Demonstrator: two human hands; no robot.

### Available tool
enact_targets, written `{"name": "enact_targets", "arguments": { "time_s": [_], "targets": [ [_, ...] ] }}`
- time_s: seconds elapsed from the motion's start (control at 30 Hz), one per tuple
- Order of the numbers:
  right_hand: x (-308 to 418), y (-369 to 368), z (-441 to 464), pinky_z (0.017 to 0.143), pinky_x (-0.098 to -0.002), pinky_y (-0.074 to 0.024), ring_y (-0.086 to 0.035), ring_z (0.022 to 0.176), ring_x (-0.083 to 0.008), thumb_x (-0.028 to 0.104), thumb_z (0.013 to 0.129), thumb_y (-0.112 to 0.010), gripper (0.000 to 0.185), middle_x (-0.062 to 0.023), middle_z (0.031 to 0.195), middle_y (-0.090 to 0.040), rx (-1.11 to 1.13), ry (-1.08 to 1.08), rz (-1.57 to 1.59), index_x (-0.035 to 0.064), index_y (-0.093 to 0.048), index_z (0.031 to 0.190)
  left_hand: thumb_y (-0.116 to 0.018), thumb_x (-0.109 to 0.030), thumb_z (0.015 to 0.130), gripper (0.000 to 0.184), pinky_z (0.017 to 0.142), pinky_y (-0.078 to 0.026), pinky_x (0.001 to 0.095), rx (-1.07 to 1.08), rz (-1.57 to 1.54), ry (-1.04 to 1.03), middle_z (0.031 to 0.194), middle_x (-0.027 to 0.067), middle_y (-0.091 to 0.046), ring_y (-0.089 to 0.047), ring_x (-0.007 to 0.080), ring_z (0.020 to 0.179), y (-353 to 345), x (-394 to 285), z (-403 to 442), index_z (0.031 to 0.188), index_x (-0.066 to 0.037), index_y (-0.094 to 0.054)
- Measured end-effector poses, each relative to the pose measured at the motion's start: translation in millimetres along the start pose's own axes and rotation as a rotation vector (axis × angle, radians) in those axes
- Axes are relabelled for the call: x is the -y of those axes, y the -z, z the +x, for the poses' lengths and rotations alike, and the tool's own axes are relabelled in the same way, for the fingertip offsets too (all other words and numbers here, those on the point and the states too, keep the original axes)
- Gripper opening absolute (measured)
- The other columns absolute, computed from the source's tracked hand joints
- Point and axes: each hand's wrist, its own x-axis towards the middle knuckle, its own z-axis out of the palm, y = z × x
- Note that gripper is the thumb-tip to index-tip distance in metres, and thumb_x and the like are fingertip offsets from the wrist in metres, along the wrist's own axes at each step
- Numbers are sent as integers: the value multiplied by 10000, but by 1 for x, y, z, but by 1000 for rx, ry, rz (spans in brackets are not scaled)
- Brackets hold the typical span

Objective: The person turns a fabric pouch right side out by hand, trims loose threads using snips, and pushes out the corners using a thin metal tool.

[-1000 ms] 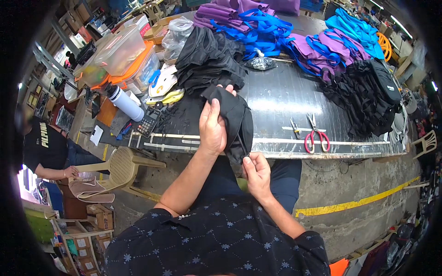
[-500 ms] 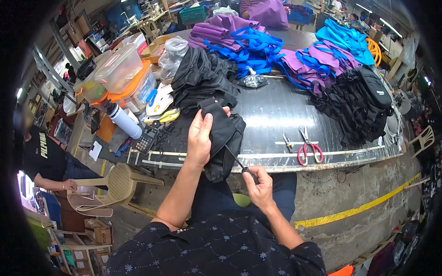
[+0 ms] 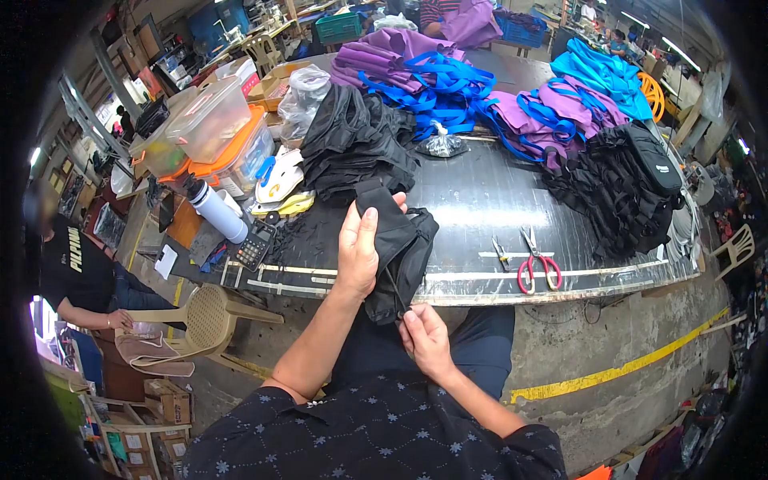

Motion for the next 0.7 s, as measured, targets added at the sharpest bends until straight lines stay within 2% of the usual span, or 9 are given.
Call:
{"name": "enact_targets", "arguments": {
  "time_s": [0.03, 0.13, 0.17, 0.27, 0.3, 0.4, 0.53, 0.7],
  "targets": [
    [-6, 2, 1, 572, -256, -422, -474, 603, -61, 177, 1081, -604, 135, 5, 785, -571, -52, 131, -179, 47, -578, 1058, -415, -189, 1137, 305, 1040, -517, 333, -7, -8, 12, 1301, 168, -683, -661, 192, 1158, -1, 1, 0, 1351, -7, -534],
    [-3, 6, 6, 662, -237, -459, -540, 716, -51, 140, 1050, -654, 138, 8, 812, -600, -188, 322, -574, 19, -586, 1047, -420, -217, 1141, 310, 1009, -540, 340, -46, -93, 65, 1265, 175, -703, -682, 198, 1126, -3, -4, 0, 1315, -1, -559],
    [2, 4, 6, 727, -226, -468, -571, 801, -47, 131, 1030, -680, 153, -9, 851, -646, -188, 321, -489, -3, -605, 1041, -419, -235, 1141, 329, 1004, -550, 354, -44, -113, 79, 1265, 187, -704, -688, 219, 1125, 1, -3, 2, 1309, 3, -572],
    [15, 9, 8, 698, -237, -476, -576, 768, -49, 134, 1011, -706, 163, -18, 840, -669, -199, 423, -690, -3, -621, 1034, -410, -290, 1143, 399, 978, -577, 380, -65, -131, 98, 1237, 214, -719, -714, 262, 1094, 13, -14, 12, 1256, 28, -622],
    [15, 13, 6, 655, -249, -477, -570, 713, -56, 132, 993, -727, 164, -18, 802, -674, -232, 420, -730, 0, -634, 1023, -408, -289, 1143, 402, 975, -579, 378, -69, -118, 96, 1230, 213, -721, -715, 257, 1093, 14, -21, 14, 1248, 34, -624],
    [11, 20, 3, 622, -256, -473, -558, 673, -60, 136, 985, -738, 171, -9, 768, -669, -258, 511, -783, 5, -634, 1021, -393, -298, 1150, 412, 961, -568, 342, -3, -5, 58, 1185, 184, -739, -713, 213, 1067, 17, -30, 16, 1227, 35, -624],
    [8, 15, 4, 646, -257, -484, -575, 699, -67, 139, 988, -734, 172, -18, 782, -674, -278, 516, -744, 5, -633, 1027, -391, -300, 1154, 418, 955, -558, 314, 50, 84, 55, 1155, 164, -750, -715, 188, 1046, 12, -29, 10, 1221, 41, -624],
    [-8, 25, 13, 684, -271, -506, -603, 739, -91, 149, 984, -745, 189, -44, 853, -699, -290, 587, -736, 5, -632, 1030, -430, -333, 1144, 432, 920, -584, 325, 76, 20, 113, 1115, 166, -751, -733, 200, 1016, 3, -30, 2, 1217, 46, -623]
  ]
}}
